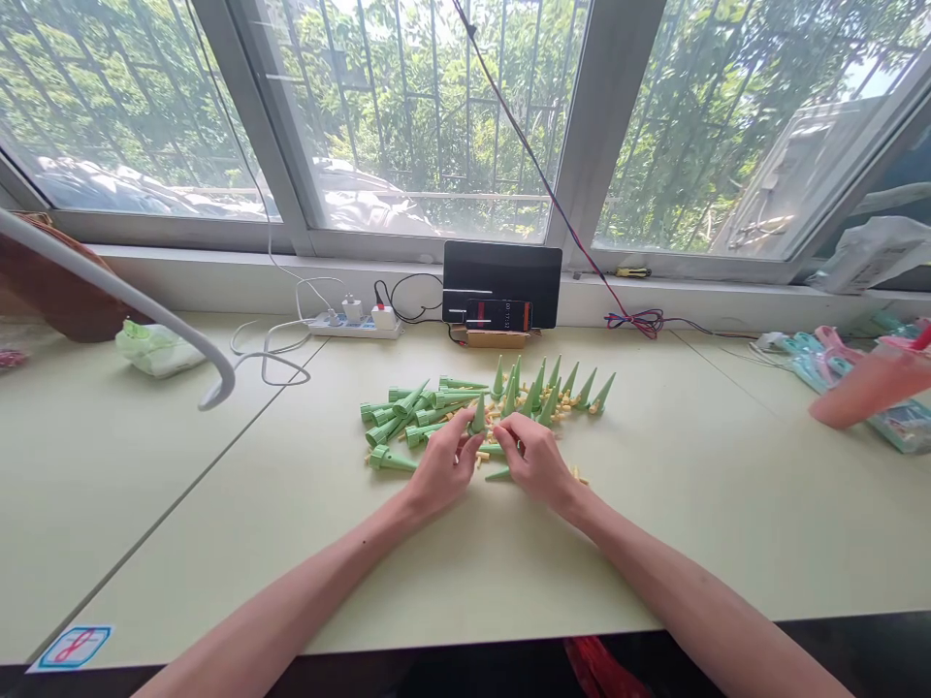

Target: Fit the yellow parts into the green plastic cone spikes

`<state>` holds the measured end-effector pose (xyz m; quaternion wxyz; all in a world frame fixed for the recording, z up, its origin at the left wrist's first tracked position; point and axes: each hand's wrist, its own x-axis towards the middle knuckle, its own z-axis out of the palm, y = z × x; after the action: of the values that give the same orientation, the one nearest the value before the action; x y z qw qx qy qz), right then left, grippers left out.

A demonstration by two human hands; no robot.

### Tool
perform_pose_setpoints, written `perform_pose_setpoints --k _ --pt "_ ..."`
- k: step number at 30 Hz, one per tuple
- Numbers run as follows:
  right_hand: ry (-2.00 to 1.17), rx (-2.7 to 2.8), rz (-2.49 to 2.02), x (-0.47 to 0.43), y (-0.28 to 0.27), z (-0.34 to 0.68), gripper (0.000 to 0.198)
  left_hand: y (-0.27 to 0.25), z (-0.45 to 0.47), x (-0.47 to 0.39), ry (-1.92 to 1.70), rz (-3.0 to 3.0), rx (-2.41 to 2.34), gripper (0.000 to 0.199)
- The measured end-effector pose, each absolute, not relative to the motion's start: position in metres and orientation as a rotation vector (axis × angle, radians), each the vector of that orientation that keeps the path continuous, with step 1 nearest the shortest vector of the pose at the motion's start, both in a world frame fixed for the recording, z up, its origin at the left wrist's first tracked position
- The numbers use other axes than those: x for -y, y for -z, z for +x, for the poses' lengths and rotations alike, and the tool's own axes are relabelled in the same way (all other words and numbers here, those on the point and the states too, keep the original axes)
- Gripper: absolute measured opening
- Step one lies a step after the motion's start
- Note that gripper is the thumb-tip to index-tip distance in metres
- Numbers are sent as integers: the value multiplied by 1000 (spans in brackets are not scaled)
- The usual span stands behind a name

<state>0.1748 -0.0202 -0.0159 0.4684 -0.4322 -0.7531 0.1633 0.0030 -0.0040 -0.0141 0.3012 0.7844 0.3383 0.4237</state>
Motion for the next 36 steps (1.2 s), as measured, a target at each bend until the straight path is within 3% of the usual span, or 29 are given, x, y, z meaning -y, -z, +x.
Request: perform_pose_setpoints --k 15,21,36 --pt "-373 1827 -1065 21 16 174 36 16 5 5 -1169 2084 -917 29" --pt "-427 1758 -1031 25 10 173 20 15 4 3 -1178 2025 -941 34" --pt "-355 1722 -958 26 7 173 21 11 4 4 -1199 1997 -930 36"
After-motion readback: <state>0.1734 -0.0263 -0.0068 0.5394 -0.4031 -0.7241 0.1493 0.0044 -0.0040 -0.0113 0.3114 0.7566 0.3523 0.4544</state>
